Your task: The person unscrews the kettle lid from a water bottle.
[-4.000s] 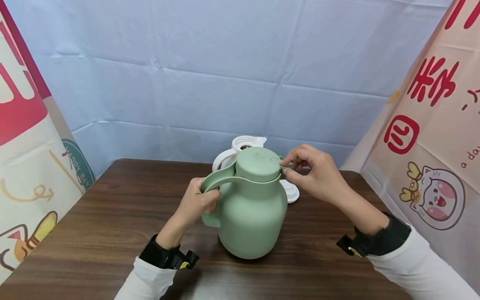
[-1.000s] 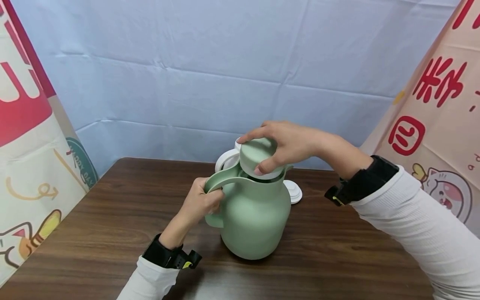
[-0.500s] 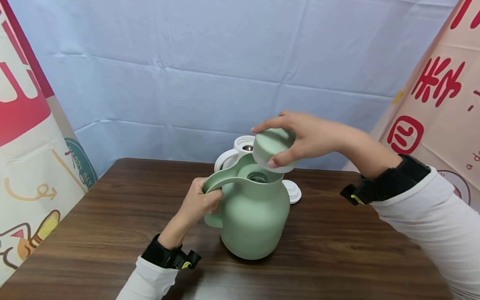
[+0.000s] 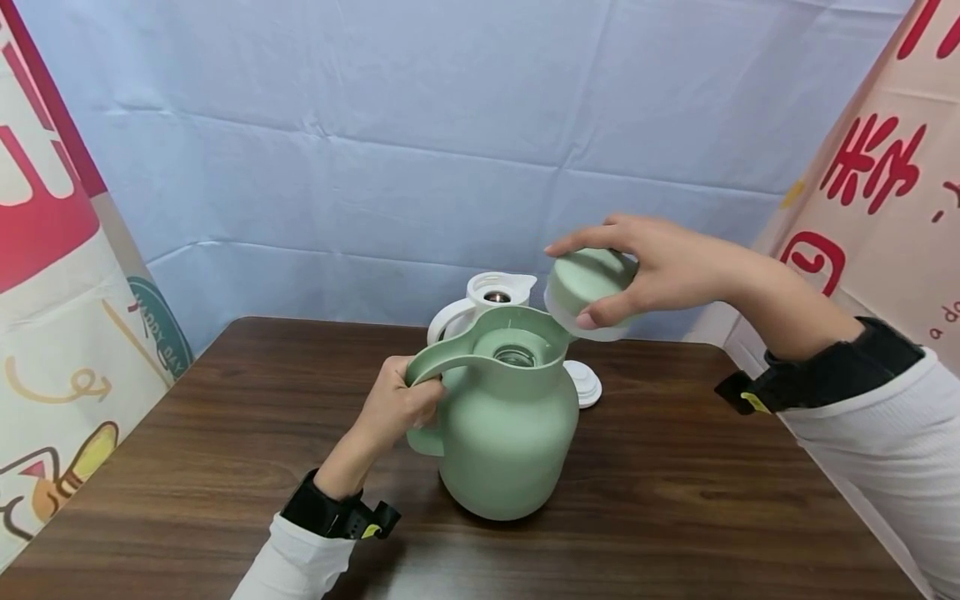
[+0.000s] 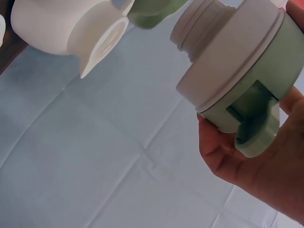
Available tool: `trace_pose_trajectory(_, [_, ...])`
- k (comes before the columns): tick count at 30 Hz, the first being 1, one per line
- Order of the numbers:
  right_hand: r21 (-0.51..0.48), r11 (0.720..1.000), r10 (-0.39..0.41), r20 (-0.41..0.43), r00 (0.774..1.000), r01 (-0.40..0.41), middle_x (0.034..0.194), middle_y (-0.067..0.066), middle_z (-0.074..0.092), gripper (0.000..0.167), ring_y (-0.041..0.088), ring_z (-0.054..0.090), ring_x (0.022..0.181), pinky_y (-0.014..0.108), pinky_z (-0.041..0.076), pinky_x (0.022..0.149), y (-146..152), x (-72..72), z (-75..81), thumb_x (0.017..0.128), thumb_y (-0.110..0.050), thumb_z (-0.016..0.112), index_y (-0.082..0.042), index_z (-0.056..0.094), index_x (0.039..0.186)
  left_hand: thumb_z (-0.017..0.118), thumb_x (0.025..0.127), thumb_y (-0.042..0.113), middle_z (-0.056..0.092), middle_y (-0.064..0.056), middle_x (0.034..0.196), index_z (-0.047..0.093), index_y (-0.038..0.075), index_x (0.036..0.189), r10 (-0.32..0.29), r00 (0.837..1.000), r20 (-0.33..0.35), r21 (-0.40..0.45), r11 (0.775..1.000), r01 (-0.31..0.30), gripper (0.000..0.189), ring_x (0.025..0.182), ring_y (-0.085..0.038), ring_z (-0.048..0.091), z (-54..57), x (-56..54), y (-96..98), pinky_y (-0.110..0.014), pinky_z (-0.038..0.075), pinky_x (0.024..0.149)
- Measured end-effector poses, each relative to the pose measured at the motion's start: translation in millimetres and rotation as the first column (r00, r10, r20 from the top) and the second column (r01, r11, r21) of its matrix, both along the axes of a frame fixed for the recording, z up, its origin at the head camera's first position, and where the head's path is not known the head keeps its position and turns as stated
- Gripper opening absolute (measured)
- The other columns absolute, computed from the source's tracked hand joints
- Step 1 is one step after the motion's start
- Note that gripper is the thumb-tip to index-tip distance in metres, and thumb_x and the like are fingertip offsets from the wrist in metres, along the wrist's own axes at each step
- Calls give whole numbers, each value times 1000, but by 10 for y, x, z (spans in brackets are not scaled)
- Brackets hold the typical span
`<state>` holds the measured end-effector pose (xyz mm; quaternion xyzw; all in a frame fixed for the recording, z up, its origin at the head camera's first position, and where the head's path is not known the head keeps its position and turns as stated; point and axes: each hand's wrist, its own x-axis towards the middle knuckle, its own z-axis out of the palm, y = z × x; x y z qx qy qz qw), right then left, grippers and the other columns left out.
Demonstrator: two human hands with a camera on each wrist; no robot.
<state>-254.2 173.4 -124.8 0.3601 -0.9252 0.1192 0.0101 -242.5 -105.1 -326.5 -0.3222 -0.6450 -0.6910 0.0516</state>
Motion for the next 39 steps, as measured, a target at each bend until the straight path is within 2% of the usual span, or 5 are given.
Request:
trace_pose_trajectory(11, [-13, 998, -63, -4, 998, 63, 104, 6, 48, 67, 21, 46, 85, 38, 40, 68, 292, 37, -28, 70, -35, 81, -36, 50, 130, 44, 81, -4, 23, -5, 43, 28, 9, 56, -17, 1000, 8, 9, 1000, 17, 32, 38, -16, 19, -11, -11, -4, -30, 24, 41])
trace_pose_trajectory(16, [7, 997, -73, 27, 997, 73, 104, 9, 48, 70, 22, 46, 86, 38, 39, 66, 366, 9, -87, 67, -33, 82, -31, 51, 131, 44, 80, -3, 23, -5, 43, 28, 9, 57, -13, 1000, 15, 9, 1000, 13, 31, 38, -16, 19, -5, -11, -7, -30, 24, 41])
trace_pose_trajectory(25, [13, 999, -34, 77, 996, 33, 99, 3, 52, 66, 21, 47, 86, 36, 42, 62, 490, -79, -299, 67, -31, 82, -19, 51, 125, 44, 81, -4, 22, -5, 44, 27, 9, 57, -11, 1000, 4, 5, 1000, 11, 32, 38, -17, 18, -8, -3, -5, -31, 24, 41])
trace_pose_trajectory(33, [-4, 999, -38, 134, 990, 39, 97, 6, 52, 66, 22, 50, 81, 35, 45, 60, 535, -115, -515, 65, -34, 83, -17, 49, 119, 44, 81, -4, 23, -5, 43, 28, 8, 56, -15, 1000, -16, 10, 1000, 15, 32, 37, -17, 19, -16, -20, -3, -31, 25, 40])
trace_pose_trajectory(39, [-13, 1000, -24, 160, 987, 26, 95, 6, 51, 64, 22, 49, 80, 35, 45, 59, 563, -148, -675, 64, -33, 84, -16, 49, 115, 44, 81, -4, 23, -6, 43, 28, 8, 57, -8, 1000, -1, 9, 1000, 8, 31, 37, -17, 20, -19, -19, 4, -31, 25, 40])
